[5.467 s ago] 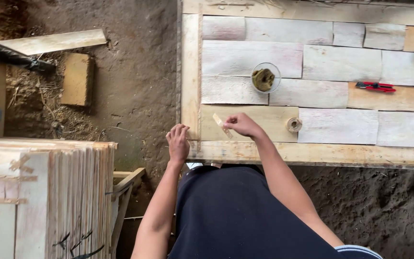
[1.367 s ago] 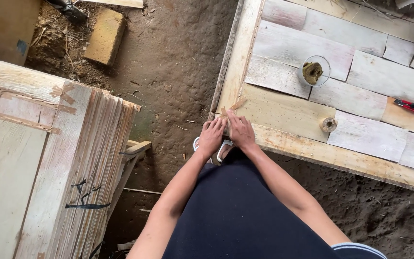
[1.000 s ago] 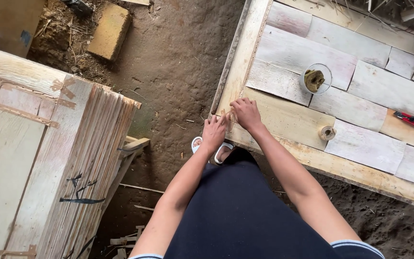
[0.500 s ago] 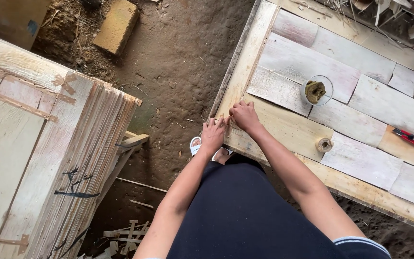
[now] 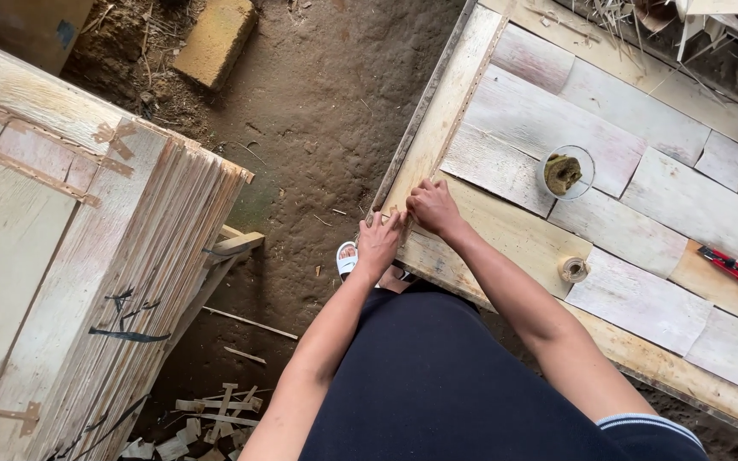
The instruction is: Applying adhesive and tape to the edges of wooden panels in a workshop
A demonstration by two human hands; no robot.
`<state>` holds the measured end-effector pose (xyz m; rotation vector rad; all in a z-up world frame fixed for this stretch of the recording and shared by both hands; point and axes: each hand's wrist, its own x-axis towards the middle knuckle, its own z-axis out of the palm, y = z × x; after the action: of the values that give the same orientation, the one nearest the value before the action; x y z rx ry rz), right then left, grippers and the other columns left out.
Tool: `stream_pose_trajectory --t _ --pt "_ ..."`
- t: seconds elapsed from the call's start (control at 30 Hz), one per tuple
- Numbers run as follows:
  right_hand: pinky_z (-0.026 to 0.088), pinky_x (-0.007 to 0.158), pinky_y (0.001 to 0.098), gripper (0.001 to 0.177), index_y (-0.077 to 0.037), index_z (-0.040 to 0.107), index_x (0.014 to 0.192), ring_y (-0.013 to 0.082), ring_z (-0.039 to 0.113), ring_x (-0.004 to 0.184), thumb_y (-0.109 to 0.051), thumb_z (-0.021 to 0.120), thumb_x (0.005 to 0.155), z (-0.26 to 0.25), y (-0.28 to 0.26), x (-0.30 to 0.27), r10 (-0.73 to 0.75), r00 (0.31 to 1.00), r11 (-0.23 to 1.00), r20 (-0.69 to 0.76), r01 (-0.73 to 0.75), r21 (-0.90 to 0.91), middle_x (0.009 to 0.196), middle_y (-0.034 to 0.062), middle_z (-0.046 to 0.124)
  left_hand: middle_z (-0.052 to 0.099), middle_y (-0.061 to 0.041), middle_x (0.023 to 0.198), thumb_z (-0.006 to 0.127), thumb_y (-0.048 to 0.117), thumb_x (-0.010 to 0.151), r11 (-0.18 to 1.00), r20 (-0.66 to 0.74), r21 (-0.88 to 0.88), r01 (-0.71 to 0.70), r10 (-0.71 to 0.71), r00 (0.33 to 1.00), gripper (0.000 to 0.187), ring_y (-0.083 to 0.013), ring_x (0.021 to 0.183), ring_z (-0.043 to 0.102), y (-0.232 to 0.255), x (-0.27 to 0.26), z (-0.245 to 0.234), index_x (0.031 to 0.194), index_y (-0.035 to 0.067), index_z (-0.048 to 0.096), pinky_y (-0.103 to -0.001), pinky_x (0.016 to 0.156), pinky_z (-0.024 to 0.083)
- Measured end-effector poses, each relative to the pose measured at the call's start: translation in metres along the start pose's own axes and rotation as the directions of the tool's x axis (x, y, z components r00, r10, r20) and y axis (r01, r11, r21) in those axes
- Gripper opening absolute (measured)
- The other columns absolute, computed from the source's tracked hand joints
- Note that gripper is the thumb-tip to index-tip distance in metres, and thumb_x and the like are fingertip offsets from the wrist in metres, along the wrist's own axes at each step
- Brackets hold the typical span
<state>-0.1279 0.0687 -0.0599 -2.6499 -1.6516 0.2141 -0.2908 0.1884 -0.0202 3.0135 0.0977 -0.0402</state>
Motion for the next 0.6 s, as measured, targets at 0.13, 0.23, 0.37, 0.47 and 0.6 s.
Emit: stream_pose_trajectory --t 0.13,0.23,0.37,0.47,0.6 --pt "0.043 0.094 0.0406 0.011 -0.027 0.072 0.079 0.0152 0.061 0.107 -0.037 0.071 0.084 0.006 0.007 -0.003 -0.063 0.995 0.998 -0.082 0.063 -0.009 0.086 -0.0061 0.071 0.053 0.001 0.125 0.055 0.016 0.087 1.000 -0.014 0.023 -0.002 0.003 1.000 0.057 -0.0266 0.102 0.051 -0.001 0.002 0.008 0.144 0.022 0.054 -0.044 0.072 0.047" --pt "0.043 0.096 0.0384 0.014 -0.024 0.071 0.080 0.0144 0.061 0.110 -0.035 0.069 0.088 0.010 0.009 -0.010 -0.093 0.982 0.995 -0.167 0.100 0.031 0.086 -0.0041 0.070 0.054 0.000 0.126 0.054 0.014 0.085 0.999 -0.021 0.033 -0.025 0.025 0.999 0.058 -0.0274 0.100 0.051 -0.001 0.002 0.013 0.143 0.022 0.054 -0.044 0.070 0.046" --pt "0.042 0.100 0.0361 0.011 -0.026 0.069 0.080 0.0122 0.060 0.114 -0.032 0.069 0.089 0.001 0.013 -0.017 -0.163 0.954 0.983 -0.251 0.177 0.036 0.087 -0.0064 0.069 0.053 0.002 0.128 0.054 0.015 0.086 0.999 -0.003 0.042 -0.015 0.015 1.000 0.060 -0.0260 0.101 0.050 -0.001 0.002 0.014 0.145 0.023 0.053 -0.043 0.072 0.045" --pt "0.041 0.102 0.0351 0.009 -0.029 0.069 0.082 0.0109 0.060 0.117 -0.030 0.070 0.091 -0.023 0.012 -0.026 -0.170 0.944 0.975 -0.282 0.203 0.094 0.089 -0.0089 0.069 0.052 0.003 0.130 0.055 0.015 0.086 0.999 0.030 0.044 -0.007 0.005 1.000 0.061 -0.0251 0.103 0.050 -0.002 0.001 0.009 0.147 0.025 0.051 -0.043 0.075 0.045" --pt "0.043 0.098 0.0364 0.004 -0.025 0.073 0.091 0.0153 0.063 0.117 -0.022 0.076 0.093 -0.043 0.017 -0.038 0.123 0.966 0.849 -0.230 0.017 0.528 0.094 -0.0069 0.072 0.048 0.004 0.136 0.054 0.013 0.088 0.999 0.098 0.032 0.004 -0.007 0.995 0.069 -0.0245 0.105 0.048 0.000 -0.001 0.004 0.154 0.030 0.041 -0.043 0.079 0.045"
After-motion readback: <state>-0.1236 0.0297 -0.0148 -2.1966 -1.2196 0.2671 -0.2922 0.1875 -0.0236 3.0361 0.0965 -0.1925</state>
